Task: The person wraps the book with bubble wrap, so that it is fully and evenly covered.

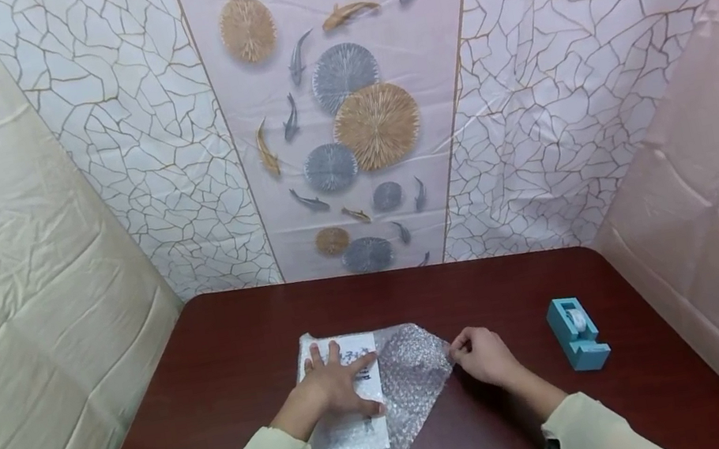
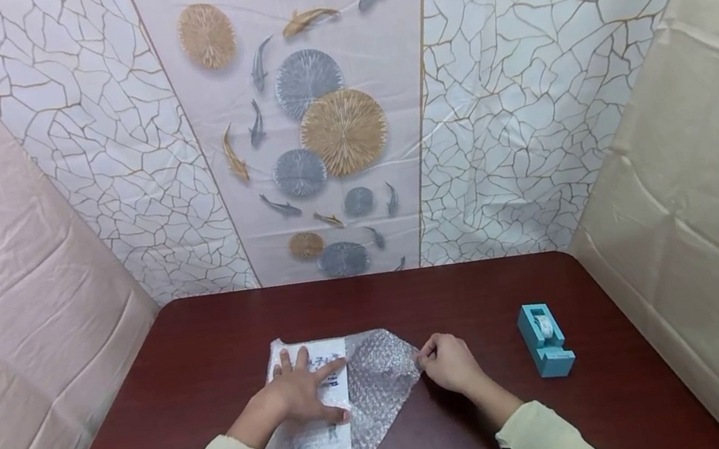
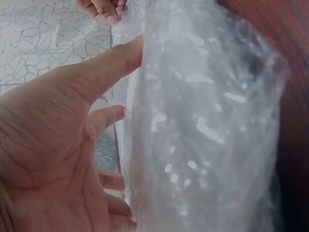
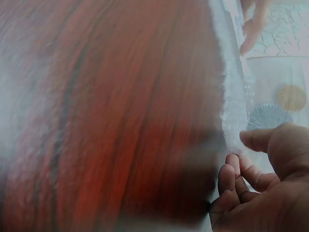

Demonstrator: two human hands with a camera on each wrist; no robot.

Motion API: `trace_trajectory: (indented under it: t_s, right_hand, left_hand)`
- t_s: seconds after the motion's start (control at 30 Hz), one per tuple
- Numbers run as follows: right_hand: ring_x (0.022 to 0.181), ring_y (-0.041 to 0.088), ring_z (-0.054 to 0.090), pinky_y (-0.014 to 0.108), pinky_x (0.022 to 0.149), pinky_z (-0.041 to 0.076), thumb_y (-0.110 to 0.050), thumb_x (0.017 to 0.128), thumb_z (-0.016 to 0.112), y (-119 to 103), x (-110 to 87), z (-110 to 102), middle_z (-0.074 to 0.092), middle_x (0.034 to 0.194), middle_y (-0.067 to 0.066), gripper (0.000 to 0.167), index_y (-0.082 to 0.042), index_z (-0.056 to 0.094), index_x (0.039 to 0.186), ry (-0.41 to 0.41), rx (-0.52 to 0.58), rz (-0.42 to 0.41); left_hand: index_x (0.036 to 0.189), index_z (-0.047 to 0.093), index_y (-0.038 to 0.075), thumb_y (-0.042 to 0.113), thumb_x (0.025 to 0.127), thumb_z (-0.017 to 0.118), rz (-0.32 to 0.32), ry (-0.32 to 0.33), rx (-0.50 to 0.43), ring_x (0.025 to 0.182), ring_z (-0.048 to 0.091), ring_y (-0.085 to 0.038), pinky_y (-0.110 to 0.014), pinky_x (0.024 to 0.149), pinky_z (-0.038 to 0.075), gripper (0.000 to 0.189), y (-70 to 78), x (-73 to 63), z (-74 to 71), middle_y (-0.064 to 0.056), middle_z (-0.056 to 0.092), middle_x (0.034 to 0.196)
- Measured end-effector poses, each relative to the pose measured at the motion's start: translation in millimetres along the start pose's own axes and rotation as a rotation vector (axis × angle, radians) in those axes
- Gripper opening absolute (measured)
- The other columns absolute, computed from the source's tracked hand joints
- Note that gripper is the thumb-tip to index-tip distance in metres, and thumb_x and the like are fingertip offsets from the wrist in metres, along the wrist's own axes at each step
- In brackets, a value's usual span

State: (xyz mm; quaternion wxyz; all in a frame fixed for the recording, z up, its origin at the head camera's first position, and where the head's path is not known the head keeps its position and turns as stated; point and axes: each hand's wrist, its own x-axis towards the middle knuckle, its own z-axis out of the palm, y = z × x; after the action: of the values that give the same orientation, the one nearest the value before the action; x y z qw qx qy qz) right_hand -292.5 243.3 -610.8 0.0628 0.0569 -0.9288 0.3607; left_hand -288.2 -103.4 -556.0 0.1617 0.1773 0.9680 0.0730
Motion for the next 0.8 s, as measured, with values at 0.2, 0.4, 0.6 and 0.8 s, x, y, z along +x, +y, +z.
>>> trace_trajectory:
  t_s: [0.2,0.4,0.6,0.8]
  right_hand:
    - [0.067,0.015,0.062,0.029,0.059,0.047,-0.017,0.101,0.071,-38.5,-12.8,-23.5,0.073,0.081,0.002,0.011,-0.012,0.073,0.091,0.011,0.157,-0.001]
    - [0.083,0.025,0.076,0.039,0.075,0.068,-0.001,0.108,0.057,-101.1,-27.1,-45.4,0.074,0.109,0.026,0.012,0.01,0.064,0.107,-0.054,0.466,0.195]
    - [0.087,0.022,0.076,0.04,0.084,0.07,-0.004,0.114,0.05,-119.9,-19.1,-47.6,0.064,0.113,0.018,0.016,0.01,0.056,0.118,-0.146,0.704,0.3]
    - [0.101,0.036,0.08,0.056,0.091,0.068,-0.01,0.116,0.043,-138.8,-18.2,-50.9,0.066,0.13,0.033,0.015,0.004,0.047,0.121,-0.261,0.859,0.364]
  left_hand:
    - [0.167,0.034,0.061,0.09,0.075,0.078,0.001,0.006,0.015,0.162,0.006,-0.072,-0.08,0.125,0.034,0.106,1.7,1.3,-1.9,-0.032,0.012,0.182]
    - [0.167,0.037,0.058,0.084,0.077,0.082,0.002,0.013,0.004,0.162,0.005,-0.071,-0.076,0.13,0.028,0.104,1.5,-1.0,-0.6,-0.032,0.013,0.182]
    - [0.167,0.037,0.058,0.082,0.077,0.084,-0.001,-0.001,-0.013,0.163,0.003,-0.071,-0.074,0.133,0.023,0.105,-3.0,4.5,1.2,-0.031,0.011,0.182]
    - [0.168,0.035,0.058,0.082,0.078,0.083,-0.001,-0.007,-0.014,0.163,0.002,-0.07,-0.075,0.132,0.023,0.104,-1.4,0.8,0.3,-0.031,0.009,0.183]
